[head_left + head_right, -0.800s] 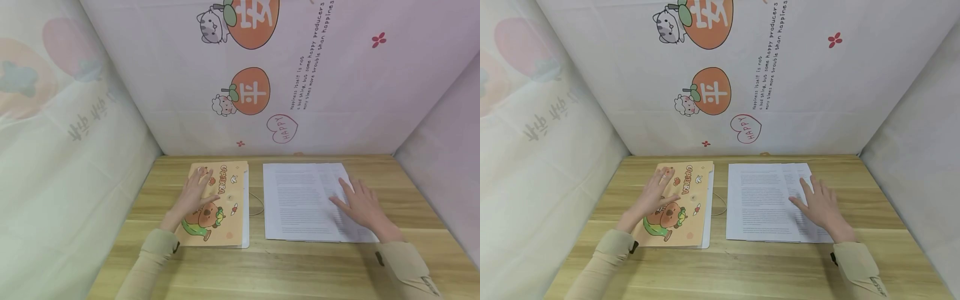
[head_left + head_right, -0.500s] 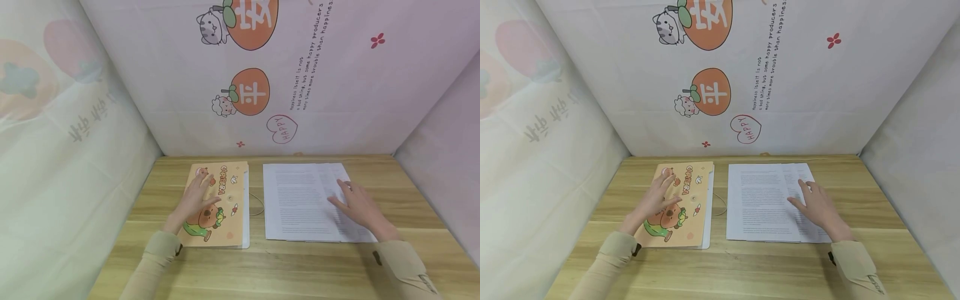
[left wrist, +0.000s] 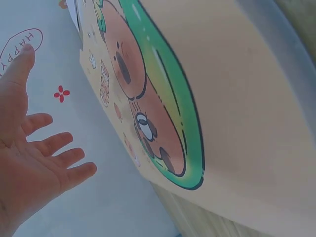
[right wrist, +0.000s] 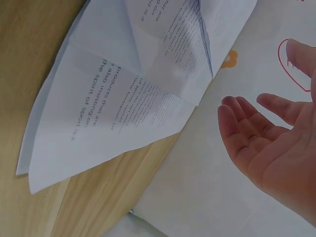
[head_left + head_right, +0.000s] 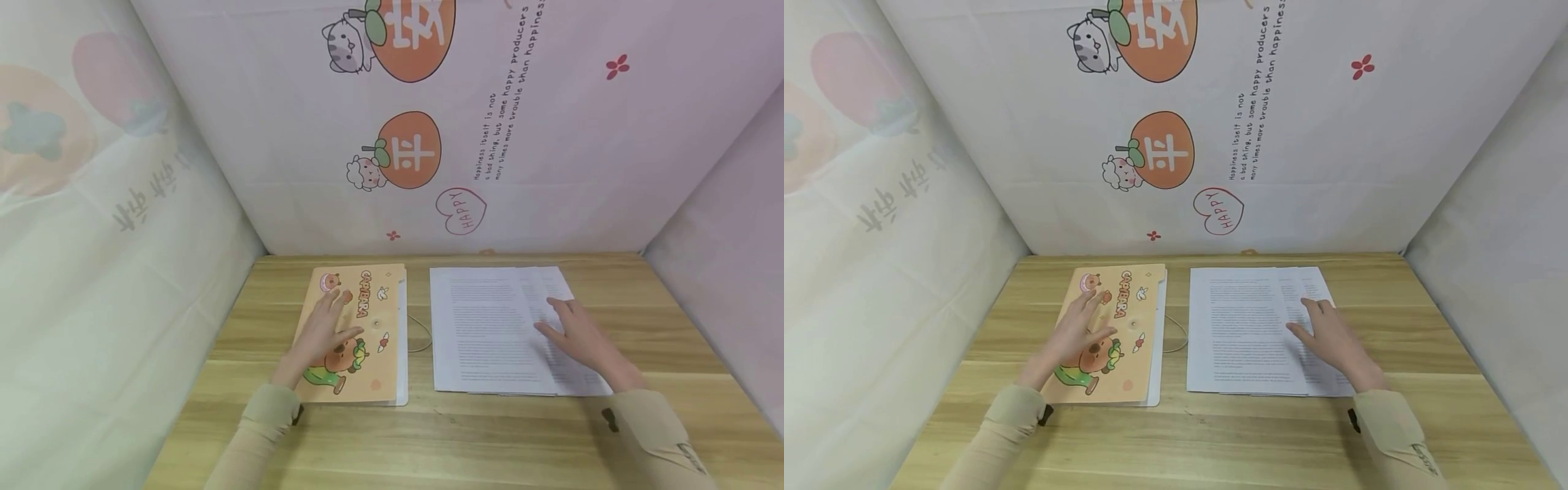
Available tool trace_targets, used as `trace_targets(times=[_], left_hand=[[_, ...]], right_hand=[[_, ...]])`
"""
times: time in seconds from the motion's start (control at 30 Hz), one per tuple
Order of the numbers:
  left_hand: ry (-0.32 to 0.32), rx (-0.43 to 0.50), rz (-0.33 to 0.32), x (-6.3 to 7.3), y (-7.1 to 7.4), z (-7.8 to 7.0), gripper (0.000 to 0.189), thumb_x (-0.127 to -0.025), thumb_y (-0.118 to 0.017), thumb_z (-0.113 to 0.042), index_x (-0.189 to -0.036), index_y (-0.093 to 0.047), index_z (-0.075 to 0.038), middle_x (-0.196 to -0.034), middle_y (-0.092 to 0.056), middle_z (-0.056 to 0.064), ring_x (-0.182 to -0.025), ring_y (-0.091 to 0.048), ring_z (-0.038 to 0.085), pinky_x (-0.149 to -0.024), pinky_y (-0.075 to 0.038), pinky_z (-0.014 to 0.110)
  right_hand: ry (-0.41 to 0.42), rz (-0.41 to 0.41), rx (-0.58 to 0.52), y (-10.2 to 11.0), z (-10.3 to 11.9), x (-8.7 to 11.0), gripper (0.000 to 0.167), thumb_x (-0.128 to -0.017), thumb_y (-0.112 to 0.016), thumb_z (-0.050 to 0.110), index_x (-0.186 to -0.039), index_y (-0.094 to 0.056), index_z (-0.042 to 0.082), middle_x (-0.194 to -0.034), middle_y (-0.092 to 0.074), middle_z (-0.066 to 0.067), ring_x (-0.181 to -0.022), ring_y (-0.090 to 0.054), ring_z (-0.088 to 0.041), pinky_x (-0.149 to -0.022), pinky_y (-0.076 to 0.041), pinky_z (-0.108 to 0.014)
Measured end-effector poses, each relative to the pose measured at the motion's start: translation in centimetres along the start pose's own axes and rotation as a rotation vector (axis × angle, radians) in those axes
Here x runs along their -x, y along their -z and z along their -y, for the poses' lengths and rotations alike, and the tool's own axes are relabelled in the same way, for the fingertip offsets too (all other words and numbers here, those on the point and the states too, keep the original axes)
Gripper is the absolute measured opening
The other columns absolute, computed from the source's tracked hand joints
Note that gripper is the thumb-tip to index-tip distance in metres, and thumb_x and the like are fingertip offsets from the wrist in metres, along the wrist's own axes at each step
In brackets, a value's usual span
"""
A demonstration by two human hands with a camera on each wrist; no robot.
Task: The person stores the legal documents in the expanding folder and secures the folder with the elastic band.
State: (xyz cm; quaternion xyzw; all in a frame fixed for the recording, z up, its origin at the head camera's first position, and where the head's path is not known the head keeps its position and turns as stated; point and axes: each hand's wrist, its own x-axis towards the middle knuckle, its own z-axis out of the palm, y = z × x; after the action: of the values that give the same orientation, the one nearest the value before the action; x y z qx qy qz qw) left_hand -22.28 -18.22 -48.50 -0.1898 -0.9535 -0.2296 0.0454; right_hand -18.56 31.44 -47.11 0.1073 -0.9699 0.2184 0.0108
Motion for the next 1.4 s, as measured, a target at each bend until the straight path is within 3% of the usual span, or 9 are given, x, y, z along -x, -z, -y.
trace_targets(times=[0.37, 0.7, 0.87, 1.17, 1.4], left_hand=[[0.02, -0.028, -0.001, 0.5, -1.0, -0.5, 0.09, -0.086, -0.072, -0.046, -0.154, -0.031, -0.002, -0.155, -0.036, 0.027, -0.142, -0.035, 0.048, -0.109, -0.039, 0.063], [0.011, 0.009, -0.012, 0.7, -2.1, -0.5, 0.089, -0.085, -0.074, -0.043, -0.15, -0.035, 0.004, -0.155, -0.035, 0.028, -0.141, -0.035, 0.051, -0.109, -0.036, 0.065], [0.014, -0.017, -0.007, 0.7, -2.4, -0.7, 0.088, -0.085, -0.074, -0.044, -0.149, -0.037, 0.005, -0.155, -0.035, 0.027, -0.14, -0.037, 0.05, -0.108, -0.039, 0.063], [0.093, 0.001, 0.07, 0.9, -2.8, -1.5, 0.093, -0.086, -0.069, -0.052, -0.154, -0.03, -0.002, -0.157, -0.032, 0.026, -0.145, -0.031, 0.045, -0.11, -0.037, 0.065], [0.077, 0.036, 0.077, 0.9, -3.1, -2.1, 0.091, -0.087, -0.07, -0.048, -0.152, -0.032, 0.001, -0.157, -0.032, 0.028, -0.145, -0.031, 0.046, -0.114, -0.032, 0.063]], right_hand=[[-0.033, 0.019, -0.002, -0.6, 0.1, -0.6, 0.07, -0.098, -0.057, 0.038, -0.142, -0.039, -0.014, -0.13, -0.048, -0.038, -0.111, -0.055, -0.048, -0.091, -0.047, -0.062], [-0.076, 0.072, -0.06, -1.4, 0.1, -1.1, 0.072, -0.098, -0.058, 0.037, -0.141, -0.036, -0.016, -0.128, -0.047, -0.04, -0.112, -0.056, -0.049, -0.09, -0.05, -0.059], [-0.07, 0.08, -0.068, -1.6, 0.1, -1.3, 0.07, -0.098, -0.058, 0.036, -0.138, -0.038, -0.018, -0.124, -0.048, -0.04, -0.108, -0.058, -0.049, -0.089, -0.05, -0.058], [-0.091, 0.101, -0.068, -1.9, 0.3, -1.6, 0.07, -0.097, -0.059, 0.035, -0.135, -0.04, -0.02, -0.122, -0.05, -0.042, -0.105, -0.06, -0.048, -0.088, -0.052, -0.056], [-0.11, 0.124, -0.075, -2.2, 0.5, -1.8, 0.07, -0.096, -0.059, 0.033, -0.135, -0.04, -0.022, -0.12, -0.052, -0.042, -0.105, -0.06, -0.048, -0.087, -0.052, -0.056]])
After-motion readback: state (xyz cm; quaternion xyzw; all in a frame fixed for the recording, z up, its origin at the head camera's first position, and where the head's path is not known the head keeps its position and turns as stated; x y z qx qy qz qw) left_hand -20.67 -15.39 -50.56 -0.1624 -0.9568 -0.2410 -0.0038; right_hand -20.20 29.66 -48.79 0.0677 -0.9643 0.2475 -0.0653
